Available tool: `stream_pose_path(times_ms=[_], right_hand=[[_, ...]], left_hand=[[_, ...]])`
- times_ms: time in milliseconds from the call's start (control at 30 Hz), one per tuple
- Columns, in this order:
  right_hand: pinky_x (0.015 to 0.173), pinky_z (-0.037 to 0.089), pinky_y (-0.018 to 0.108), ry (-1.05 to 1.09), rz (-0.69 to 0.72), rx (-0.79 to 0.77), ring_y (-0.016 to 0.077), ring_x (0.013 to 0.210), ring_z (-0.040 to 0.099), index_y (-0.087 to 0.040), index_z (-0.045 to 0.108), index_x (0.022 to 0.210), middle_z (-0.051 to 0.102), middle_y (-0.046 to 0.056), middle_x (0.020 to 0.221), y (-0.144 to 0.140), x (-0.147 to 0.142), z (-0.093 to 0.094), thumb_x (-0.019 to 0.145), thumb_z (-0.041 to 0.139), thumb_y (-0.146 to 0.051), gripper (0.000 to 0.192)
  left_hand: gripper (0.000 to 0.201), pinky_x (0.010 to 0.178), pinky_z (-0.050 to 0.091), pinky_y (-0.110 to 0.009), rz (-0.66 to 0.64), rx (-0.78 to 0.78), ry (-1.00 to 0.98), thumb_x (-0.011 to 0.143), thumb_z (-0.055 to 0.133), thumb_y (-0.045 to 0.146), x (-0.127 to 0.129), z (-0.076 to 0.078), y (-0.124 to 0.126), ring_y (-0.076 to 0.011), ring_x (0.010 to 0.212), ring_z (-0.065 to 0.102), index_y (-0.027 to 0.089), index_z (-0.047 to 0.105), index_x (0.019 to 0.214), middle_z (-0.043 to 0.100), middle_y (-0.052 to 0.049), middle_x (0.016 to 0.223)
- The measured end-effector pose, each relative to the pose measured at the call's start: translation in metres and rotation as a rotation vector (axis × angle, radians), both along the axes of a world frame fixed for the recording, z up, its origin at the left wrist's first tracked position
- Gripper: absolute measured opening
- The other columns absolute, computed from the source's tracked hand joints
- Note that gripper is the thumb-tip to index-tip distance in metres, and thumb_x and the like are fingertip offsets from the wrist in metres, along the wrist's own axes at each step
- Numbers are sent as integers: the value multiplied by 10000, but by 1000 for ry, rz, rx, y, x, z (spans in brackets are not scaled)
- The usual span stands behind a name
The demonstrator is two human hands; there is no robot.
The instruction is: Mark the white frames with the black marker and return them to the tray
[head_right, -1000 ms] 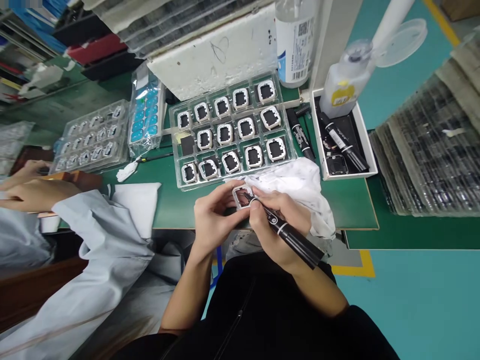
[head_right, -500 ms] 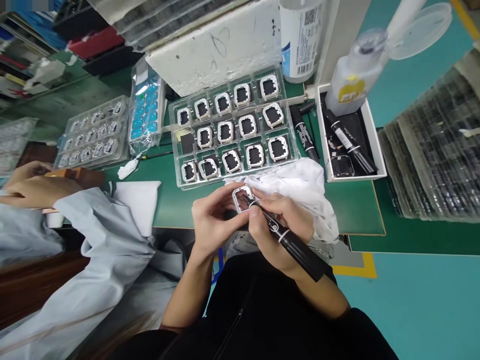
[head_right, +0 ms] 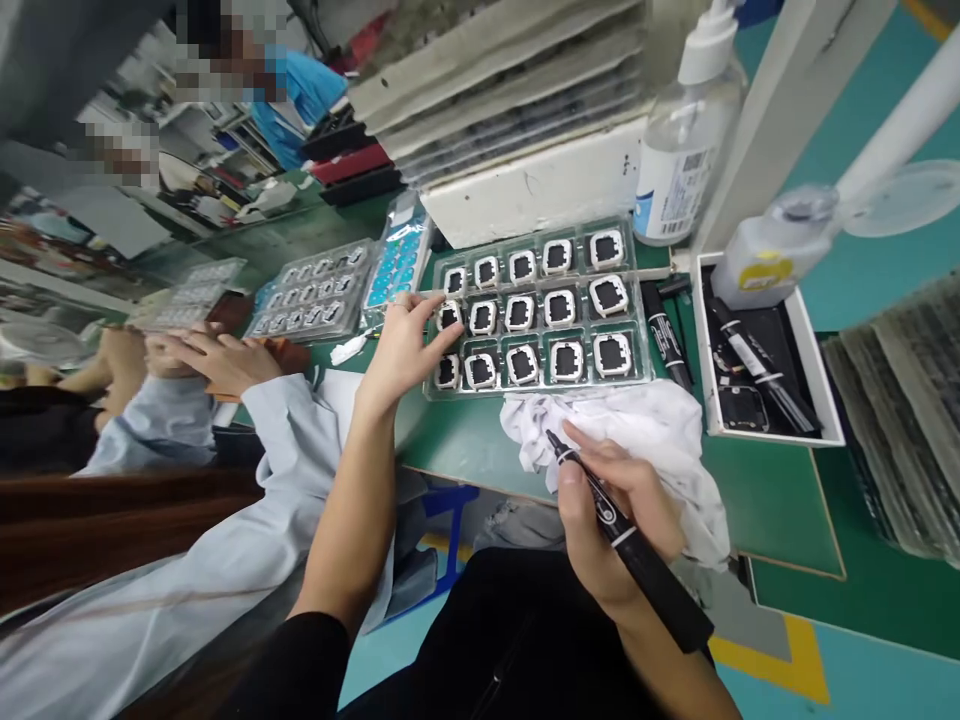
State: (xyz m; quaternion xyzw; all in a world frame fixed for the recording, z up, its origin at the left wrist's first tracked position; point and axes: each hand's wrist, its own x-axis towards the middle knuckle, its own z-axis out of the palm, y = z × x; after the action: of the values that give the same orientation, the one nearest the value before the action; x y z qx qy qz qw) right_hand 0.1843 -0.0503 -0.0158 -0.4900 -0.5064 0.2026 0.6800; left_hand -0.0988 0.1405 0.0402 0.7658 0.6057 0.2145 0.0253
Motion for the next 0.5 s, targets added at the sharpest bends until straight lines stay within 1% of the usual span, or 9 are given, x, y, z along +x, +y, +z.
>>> stream_pose_path(times_ms=[67,133,233,333,400,500], right_hand=[[846,827,487,17,-49,37,324,888,943,-231,841,1093,956,90,1196,1,-2,1,1044,897,-240,75],[834,823,477,21,-93,67,316,854,935,-229,841,1086,956,95,1195,2,-4,0,1026,911,-229,93],[843,829,490,2,-98,83,328,847,935,-232,843,1082,955,101,1183,3,-6,-4,1017,922,-234,103],[902,837,523,-23,-80,97,358,927,952,-243,832,1082,954,93,1152,3,-4,-11,1020,923,-235,110],[936,838,525,-36,-70,100,363,982,958,-243,825,1094,952,88,1122,2,-2,-14,1027,911,-219,112],[948,839,512,-47,-45,96,347,1005,958,-237,817,1124,952,96,1136,0,-2,-13,1042,889,-202,115]], left_hand=[[530,1361,521,-626,-6,-17,39,1146,798,390,-2,-1,8,-421,1438,660,184,750,1632,683,-203,1458],[519,1363,516,-633,-14,19,38,1170,754,381,3,0,8,-416,1440,646,184,746,1650,667,-208,1480],[446,1361,518,-643,-92,32,40,1178,742,377,16,4,9,-402,1419,643,218,797,1592,668,-185,1449],[414,1349,521,-674,-181,-56,82,1128,836,382,27,7,19,-420,1411,644,236,848,1514,675,-170,1408],[411,1338,519,-695,-186,-104,96,1084,902,380,31,8,29,-439,1401,646,223,865,1463,677,-177,1396],[392,1307,531,-699,-156,-112,81,1001,997,369,34,11,39,-447,1358,656,198,844,1318,701,-180,1379]])
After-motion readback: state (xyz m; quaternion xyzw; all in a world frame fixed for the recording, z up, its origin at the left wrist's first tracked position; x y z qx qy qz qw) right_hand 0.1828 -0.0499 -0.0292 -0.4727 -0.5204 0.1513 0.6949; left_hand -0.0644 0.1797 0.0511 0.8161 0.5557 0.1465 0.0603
